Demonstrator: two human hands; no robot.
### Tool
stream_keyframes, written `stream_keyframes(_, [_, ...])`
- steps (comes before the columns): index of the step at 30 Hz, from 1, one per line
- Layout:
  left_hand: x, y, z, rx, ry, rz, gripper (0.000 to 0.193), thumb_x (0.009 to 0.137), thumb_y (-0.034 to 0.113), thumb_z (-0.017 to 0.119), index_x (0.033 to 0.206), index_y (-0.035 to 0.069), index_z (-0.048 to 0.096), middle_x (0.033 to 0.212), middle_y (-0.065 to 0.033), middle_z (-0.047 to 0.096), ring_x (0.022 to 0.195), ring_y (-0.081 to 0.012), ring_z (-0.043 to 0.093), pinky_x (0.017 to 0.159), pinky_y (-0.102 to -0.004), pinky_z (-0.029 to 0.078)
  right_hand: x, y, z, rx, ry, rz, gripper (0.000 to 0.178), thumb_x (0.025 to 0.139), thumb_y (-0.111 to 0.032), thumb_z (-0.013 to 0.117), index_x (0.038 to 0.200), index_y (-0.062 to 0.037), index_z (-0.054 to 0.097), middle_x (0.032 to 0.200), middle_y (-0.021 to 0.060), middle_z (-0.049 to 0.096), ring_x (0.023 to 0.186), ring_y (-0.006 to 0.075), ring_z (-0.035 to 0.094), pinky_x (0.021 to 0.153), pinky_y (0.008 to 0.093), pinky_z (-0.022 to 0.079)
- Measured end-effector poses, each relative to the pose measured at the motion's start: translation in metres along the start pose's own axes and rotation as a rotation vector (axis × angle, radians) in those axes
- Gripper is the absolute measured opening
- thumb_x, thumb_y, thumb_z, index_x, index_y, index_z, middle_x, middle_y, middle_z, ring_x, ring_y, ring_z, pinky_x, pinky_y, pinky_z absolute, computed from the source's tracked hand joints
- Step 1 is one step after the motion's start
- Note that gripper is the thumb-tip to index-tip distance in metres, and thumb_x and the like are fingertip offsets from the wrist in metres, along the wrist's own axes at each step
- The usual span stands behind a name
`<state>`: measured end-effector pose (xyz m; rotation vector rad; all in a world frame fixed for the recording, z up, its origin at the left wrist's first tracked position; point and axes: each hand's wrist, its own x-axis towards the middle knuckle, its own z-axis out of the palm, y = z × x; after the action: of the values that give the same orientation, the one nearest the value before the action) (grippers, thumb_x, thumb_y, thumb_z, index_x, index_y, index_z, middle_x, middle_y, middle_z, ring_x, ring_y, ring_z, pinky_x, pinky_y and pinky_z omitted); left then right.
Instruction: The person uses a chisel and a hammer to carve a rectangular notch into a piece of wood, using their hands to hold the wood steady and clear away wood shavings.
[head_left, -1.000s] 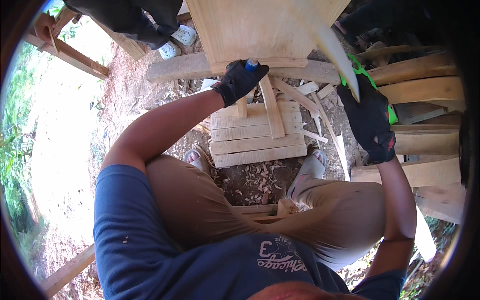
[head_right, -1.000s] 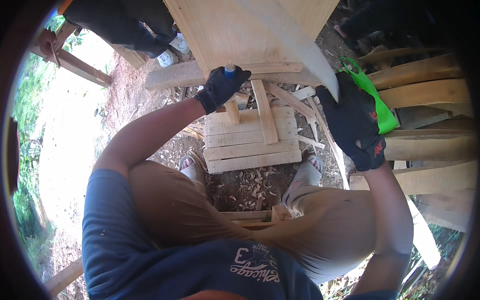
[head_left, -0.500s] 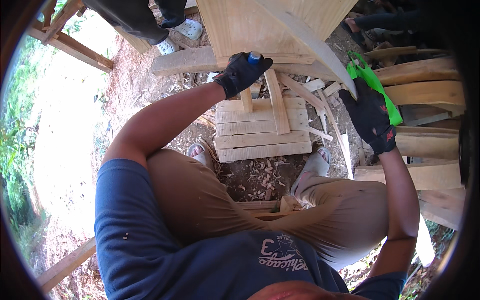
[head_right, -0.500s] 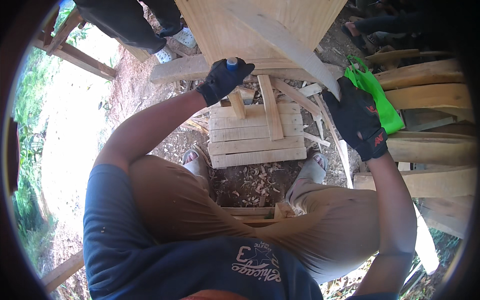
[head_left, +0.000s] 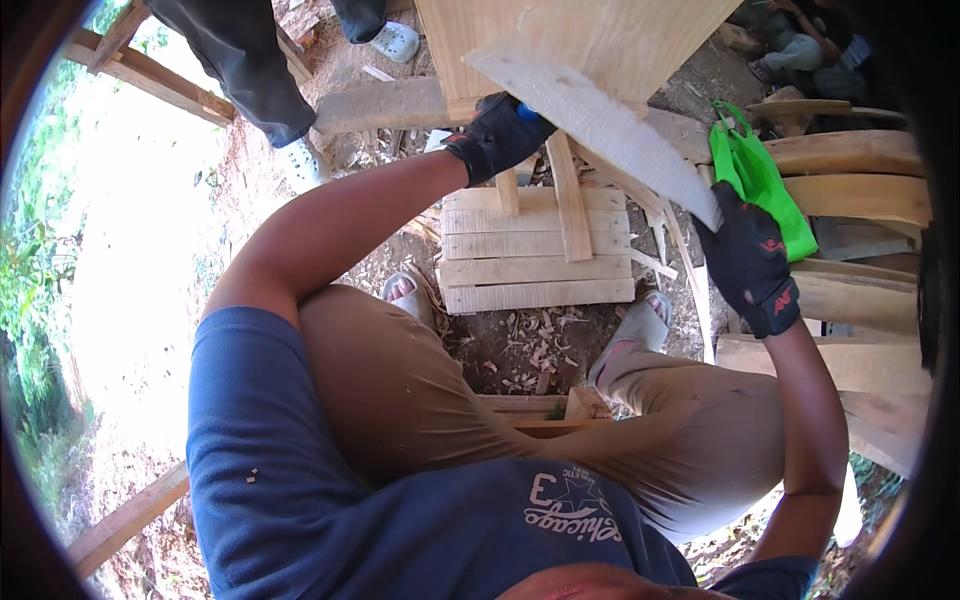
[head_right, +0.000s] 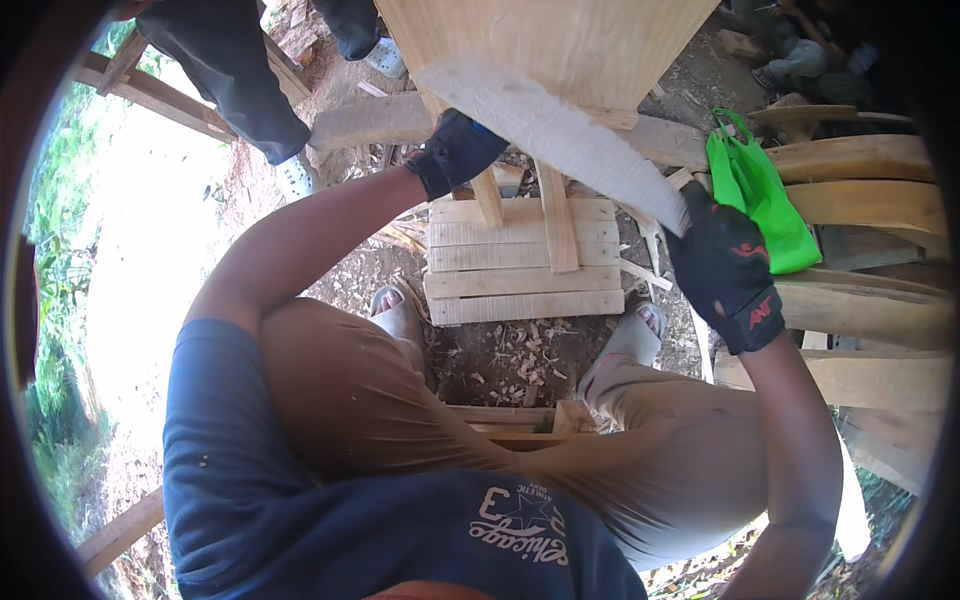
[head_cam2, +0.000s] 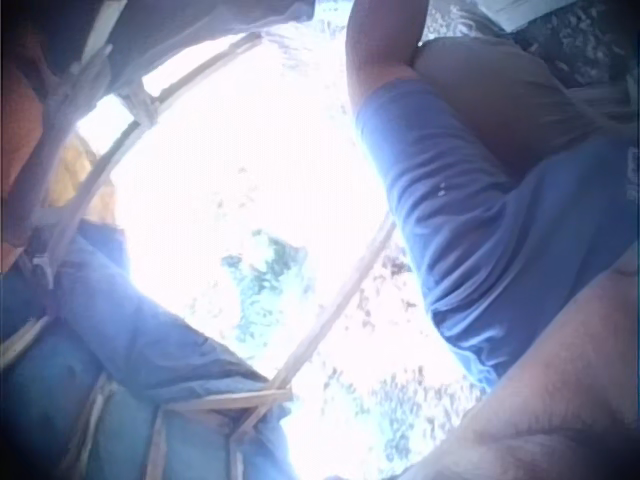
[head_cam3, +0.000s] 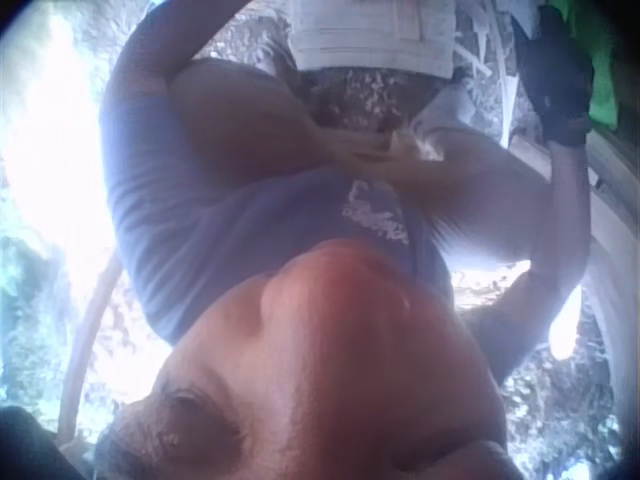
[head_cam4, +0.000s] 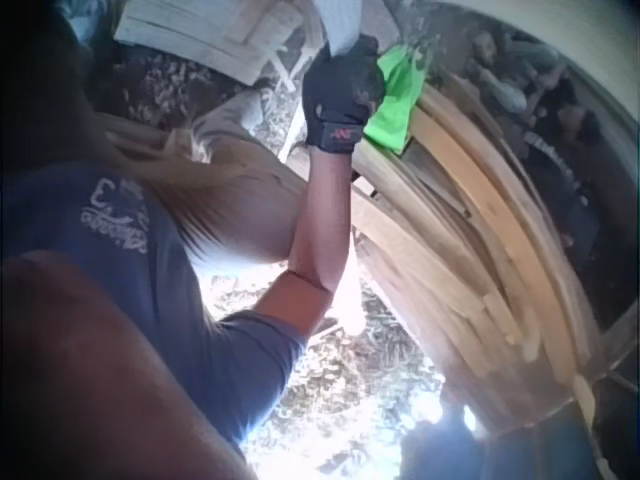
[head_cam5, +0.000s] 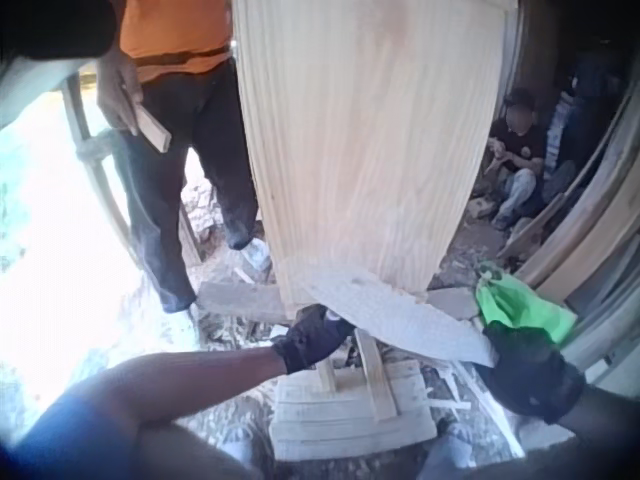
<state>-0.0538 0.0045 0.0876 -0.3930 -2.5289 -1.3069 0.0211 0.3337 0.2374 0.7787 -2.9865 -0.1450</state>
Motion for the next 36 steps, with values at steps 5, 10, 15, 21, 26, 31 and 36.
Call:
stream_keyframes(5, [0.011,-0.017,-0.018,-0.101,-0.084,-0.44,0.04,0.089,0.051,0.077,0.085,0.011,0.076,0.08,-0.0098,0.076,0.08,-0.0249,0.075,0.078,-0.0401,0.057,0.019,-0.013,-0.03,0.216,0.248,0.105,0.037,0.101,-0.03,0.067,0.123,-0.0005,0.064,0.1,0.0251,0.072,0.092,0.045,0.07,0.081,0.0514,0.056])
stream_keyframes(10, [0.019,-0.036,-0.05,-0.152,0.141,-0.52,0.04,0.085,0.048,0.084,0.085,0.009,0.076,0.079,-0.0097,0.075,0.077,-0.0235,0.073,0.078,-0.0401,0.056,0.03,0.003,-0.031,0.243,0.221,0.146,0.039,0.102,-0.033,0.064,0.12,0.001,0.065,0.107,0.0269,0.071,0.1,0.0458,0.069,0.085,0.0528,0.053])
stream_keyframes(15, [0.016,-0.025,-0.078,0.163,0.149,-0.36,0.04,0.089,0.048,0.08,0.084,0.009,0.075,0.078,-0.012,0.074,0.074,-0.0287,0.072,0.074,-0.0408,0.055,0.029,0.02,-0.015,0.284,0.031,0.177,0.039,0.101,-0.038,0.064,0.11,0.0004,0.065,0.101,0.0253,0.07,0.095,0.0454,0.068,0.083,0.0517,0.052])
stream_keyframes(21, [-0.032,0.011,-0.086,0.191,-0.042,-0.096,0.032,0.097,0.039,0.073,0.085,0.009,0.073,0.074,-0.0115,0.069,0.07,-0.0318,0.069,0.068,-0.0424,0.052,0.022,0.016,0.004,0.242,0.006,0.133,0.039,0.1,-0.04,0.063,0.106,-0.001,0.064,0.092,0.0243,0.069,0.09,0.0442,0.067,0.081,0.0513,0.051])
stream_keyframes(26, [-0.077,0.03,-0.076,0.125,-0.267,-0.182,0.027,0.097,0.032,0.075,0.088,0.006,0.073,0.076,-0.013,0.068,0.071,-0.0297,0.067,0.069,-0.0407,0.052,0.024,0.01,0.002,0.293,-0.096,0.156,0.042,0.098,-0.037,0.068,0.111,0.0032,0.067,0.092,0.0267,0.07,0.09,0.0446,0.068,0.081,0.05,0.052])
stream_keyframes(31, [-0.082,0.029,-0.084,0.103,-0.225,-0.073,0.027,0.096,0.029,0.077,0.086,0.005,0.071,0.076,-0.0129,0.066,0.068,-0.0305,0.064,0.066,-0.0413,0.05,0.023,0.002,-0.004,0.326,-0.034,0.128,0.037,0.099,-0.038,0.064,0.109,-0.0026,0.066,0.089,0.0222,0.07,0.087,0.0414,0.069,0.078,0.0499,0.052])
stream_keyframes(36, [-0.088,0.021,-0.091,0.079,-0.241,-0.022,0.026,0.095,0.028,0.078,0.085,0.004,0.071,0.074,-0.0141,0.065,0.067,-0.0321,0.063,0.065,-0.0422,0.05,0.022,-0.014,-0.022,0.414,0.146,0.068,0.04,0.1,-0.038,0.066,0.115,-0.0019,0.068,0.094,0.0233,0.072,0.089,0.041,0.07,0.079,0.0485,0.053])
